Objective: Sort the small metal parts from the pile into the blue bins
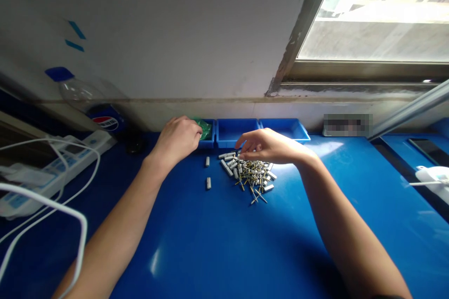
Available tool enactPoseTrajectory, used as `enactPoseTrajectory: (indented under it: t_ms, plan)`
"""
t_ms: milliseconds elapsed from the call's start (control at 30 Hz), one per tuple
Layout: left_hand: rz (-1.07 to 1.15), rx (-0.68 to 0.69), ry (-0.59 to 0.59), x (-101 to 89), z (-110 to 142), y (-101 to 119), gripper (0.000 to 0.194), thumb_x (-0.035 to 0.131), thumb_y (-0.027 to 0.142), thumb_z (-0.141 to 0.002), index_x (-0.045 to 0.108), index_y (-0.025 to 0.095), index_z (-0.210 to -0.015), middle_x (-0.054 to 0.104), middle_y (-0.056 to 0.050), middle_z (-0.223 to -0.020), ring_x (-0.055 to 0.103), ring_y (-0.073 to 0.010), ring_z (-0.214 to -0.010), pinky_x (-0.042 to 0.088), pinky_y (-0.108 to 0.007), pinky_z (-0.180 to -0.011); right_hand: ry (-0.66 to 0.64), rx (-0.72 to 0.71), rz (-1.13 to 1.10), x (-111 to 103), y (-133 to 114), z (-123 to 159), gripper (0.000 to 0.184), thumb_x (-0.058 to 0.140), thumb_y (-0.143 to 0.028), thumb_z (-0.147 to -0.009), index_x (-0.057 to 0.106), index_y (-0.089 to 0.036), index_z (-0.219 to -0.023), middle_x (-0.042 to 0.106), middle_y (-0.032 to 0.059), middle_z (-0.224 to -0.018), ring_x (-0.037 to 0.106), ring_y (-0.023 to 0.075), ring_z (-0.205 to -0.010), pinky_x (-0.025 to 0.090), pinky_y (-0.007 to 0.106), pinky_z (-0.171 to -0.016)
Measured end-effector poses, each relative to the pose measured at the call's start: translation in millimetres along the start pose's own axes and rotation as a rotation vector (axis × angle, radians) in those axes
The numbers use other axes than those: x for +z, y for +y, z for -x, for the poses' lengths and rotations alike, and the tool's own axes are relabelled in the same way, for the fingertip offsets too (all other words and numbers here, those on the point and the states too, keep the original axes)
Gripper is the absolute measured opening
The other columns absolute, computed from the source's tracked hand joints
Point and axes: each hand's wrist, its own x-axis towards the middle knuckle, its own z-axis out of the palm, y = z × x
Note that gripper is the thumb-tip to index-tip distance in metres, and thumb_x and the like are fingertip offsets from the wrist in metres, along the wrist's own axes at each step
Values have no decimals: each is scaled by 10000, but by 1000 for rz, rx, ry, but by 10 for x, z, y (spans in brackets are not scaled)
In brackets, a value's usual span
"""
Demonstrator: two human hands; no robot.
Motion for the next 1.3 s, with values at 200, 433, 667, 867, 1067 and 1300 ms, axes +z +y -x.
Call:
enactPoseTrajectory:
  t_ms: [200,433,667,867,1067,1300]
  plan:
    - [218,90,2,-98,52,37,324,524,208,-933,829,216,-1045,792,-86,-1145,721,-280,-1079,570,-372,-962,-74,74,243,-72,4,95,204,772,-334,-869,798,-220,-1037,816,52,-920,752,204,-783,527,287,-646]
    - [58,18,-341,3,234,349,252,634,177,-869,799,205,-1057,795,-140,-985,772,-312,-893,576,-344,-784,-169,211,374,12,78,90,146,843,-266,-750,799,-231,-885,803,40,-822,728,231,-710,453,301,-564]
    - [-39,29,-411,86,170,486,267,550,15,-807,728,162,-941,771,-162,-932,764,-349,-897,531,-362,-711,-190,182,346,-38,-20,121,188,777,-332,-846,786,-219,-996,816,41,-941,760,215,-817,516,278,-644]
    - [299,117,-206,18,137,504,155,631,106,-821,742,193,-886,763,-76,-918,735,-241,-817,526,-305,-694,-174,152,268,-124,10,126,226,772,-353,-866,793,-196,-1027,821,55,-963,762,211,-828,523,268,-659]
    - [955,100,35,117,93,636,210,751,146,-804,736,167,-1012,767,-29,-888,751,-163,-783,620,-257,-776,-199,69,-162,-171,189,93,462,789,-546,-849,801,-217,-1173,828,68,-1049,776,235,-923,587,281,-739]
    - [1014,104,188,203,89,720,386,794,114,-778,701,184,-1146,765,-8,-883,765,-156,-787,645,-258,-792,-88,46,-452,-50,320,-27,375,834,-547,-790,843,-209,-952,824,77,-910,773,225,-860,620,332,-818]
